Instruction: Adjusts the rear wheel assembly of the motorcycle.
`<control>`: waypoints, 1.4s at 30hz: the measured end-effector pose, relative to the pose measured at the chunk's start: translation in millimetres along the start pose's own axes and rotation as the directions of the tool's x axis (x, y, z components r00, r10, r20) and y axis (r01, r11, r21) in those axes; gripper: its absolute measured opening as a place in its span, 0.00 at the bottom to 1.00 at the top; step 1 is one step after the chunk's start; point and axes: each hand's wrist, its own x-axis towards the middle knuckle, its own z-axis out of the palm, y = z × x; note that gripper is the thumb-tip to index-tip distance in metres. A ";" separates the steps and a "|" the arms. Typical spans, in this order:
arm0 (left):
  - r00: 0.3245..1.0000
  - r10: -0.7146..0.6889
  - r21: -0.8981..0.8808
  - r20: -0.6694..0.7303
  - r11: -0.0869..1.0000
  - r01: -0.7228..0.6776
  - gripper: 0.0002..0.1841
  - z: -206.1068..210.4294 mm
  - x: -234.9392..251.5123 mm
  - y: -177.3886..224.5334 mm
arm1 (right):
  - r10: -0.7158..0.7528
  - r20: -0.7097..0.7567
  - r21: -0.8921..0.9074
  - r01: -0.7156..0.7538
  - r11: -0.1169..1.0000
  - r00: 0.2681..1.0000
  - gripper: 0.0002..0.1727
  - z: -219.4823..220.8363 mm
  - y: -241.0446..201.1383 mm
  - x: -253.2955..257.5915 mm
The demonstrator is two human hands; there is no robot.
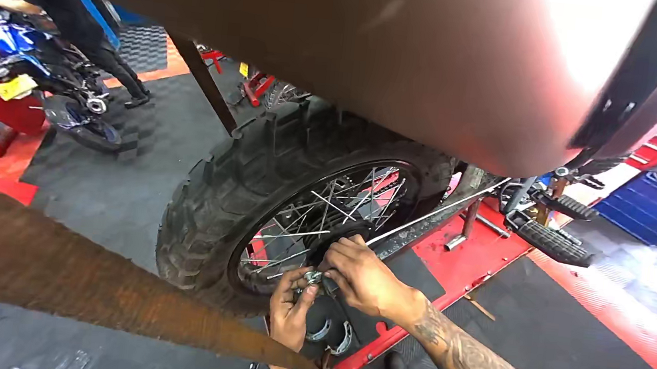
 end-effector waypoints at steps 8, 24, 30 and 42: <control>0.986 0.040 0.431 0.165 0.896 -0.108 0.17 -7.4 22.7 36.8 | 0.011 0.030 0.011 -0.011 1.000 0.999 0.07 -6.0 1.0 1.3; 0.972 -0.078 0.591 0.220 0.804 -0.069 0.17 -7.2 38.0 61.5 | 0.384 -0.641 -0.244 -0.651 0.718 0.664 0.60 53.9 -32.8 -17.2; 0.981 -0.010 0.556 0.195 0.825 -0.102 0.15 8.3 35.8 57.2 | 0.407 -0.625 -0.186 -0.633 0.752 0.667 0.52 56.1 -32.0 -12.3; 0.983 -0.156 0.616 0.094 0.785 0.066 0.28 -2.8 29.2 66.5 | 0.332 -0.692 -0.048 -0.500 0.865 0.641 0.47 65.9 -20.7 -14.1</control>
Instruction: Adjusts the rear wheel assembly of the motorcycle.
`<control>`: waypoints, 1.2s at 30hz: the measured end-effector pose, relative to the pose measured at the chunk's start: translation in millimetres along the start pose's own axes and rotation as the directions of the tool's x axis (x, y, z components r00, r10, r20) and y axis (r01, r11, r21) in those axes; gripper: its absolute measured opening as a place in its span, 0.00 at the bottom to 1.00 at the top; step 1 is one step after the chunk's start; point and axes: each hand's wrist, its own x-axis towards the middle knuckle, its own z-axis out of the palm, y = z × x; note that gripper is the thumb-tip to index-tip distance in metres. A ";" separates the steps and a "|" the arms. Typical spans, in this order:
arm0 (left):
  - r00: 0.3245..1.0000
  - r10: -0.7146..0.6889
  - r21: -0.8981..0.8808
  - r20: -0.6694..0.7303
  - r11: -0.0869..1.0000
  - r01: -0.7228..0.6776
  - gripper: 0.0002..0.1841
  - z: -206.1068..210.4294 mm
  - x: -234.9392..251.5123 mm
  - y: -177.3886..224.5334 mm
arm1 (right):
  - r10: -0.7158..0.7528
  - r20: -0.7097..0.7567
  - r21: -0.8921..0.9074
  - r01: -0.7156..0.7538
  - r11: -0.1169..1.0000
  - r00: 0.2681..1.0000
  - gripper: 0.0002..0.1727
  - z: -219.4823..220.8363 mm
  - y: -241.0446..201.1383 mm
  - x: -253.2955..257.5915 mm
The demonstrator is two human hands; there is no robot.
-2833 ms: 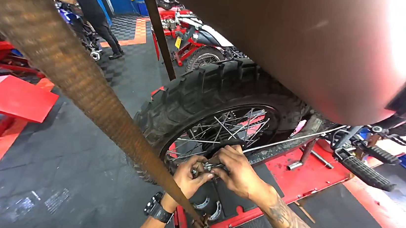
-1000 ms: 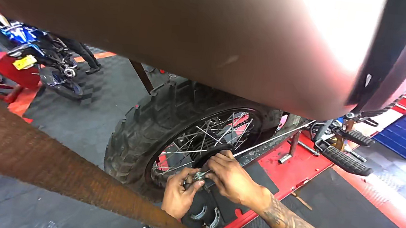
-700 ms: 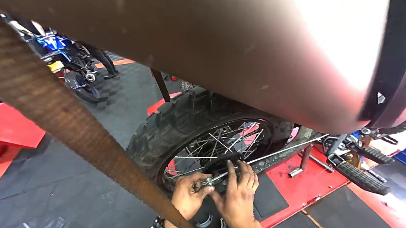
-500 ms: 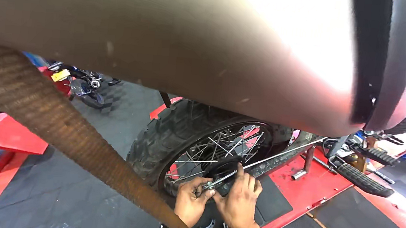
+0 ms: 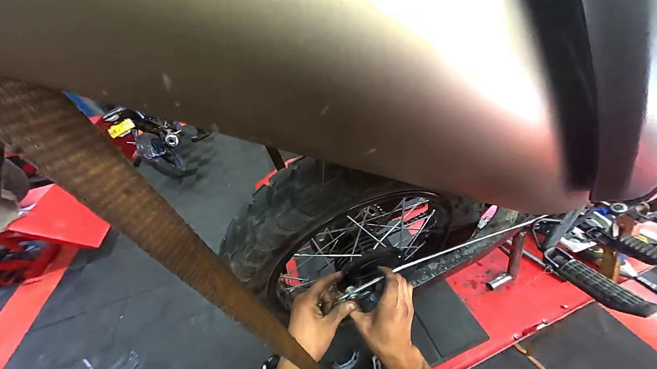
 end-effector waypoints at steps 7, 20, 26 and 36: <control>0.949 -0.277 -0.525 0.151 0.791 0.314 0.16 -17.4 -29.5 5.2 | 0.009 -0.011 0.042 -0.009 0.999 1.000 0.44 3.2 3.5 -1.7; 0.973 0.090 -0.089 -0.211 0.990 -0.111 0.13 6.3 -17.9 -8.5 | 0.036 0.006 0.060 -0.037 0.998 0.999 0.43 1.4 2.5 -1.9; 0.967 0.170 0.005 -0.189 0.985 -0.172 0.14 5.6 -12.0 -5.8 | 0.029 -0.002 0.066 -0.029 0.997 1.000 0.43 3.8 3.5 -2.1; 0.976 -0.172 -0.300 -0.135 0.946 0.126 0.10 16.1 -21.5 31.6 | 0.089 0.190 0.110 -0.111 0.988 0.978 0.54 -18.2 -2.0 -2.6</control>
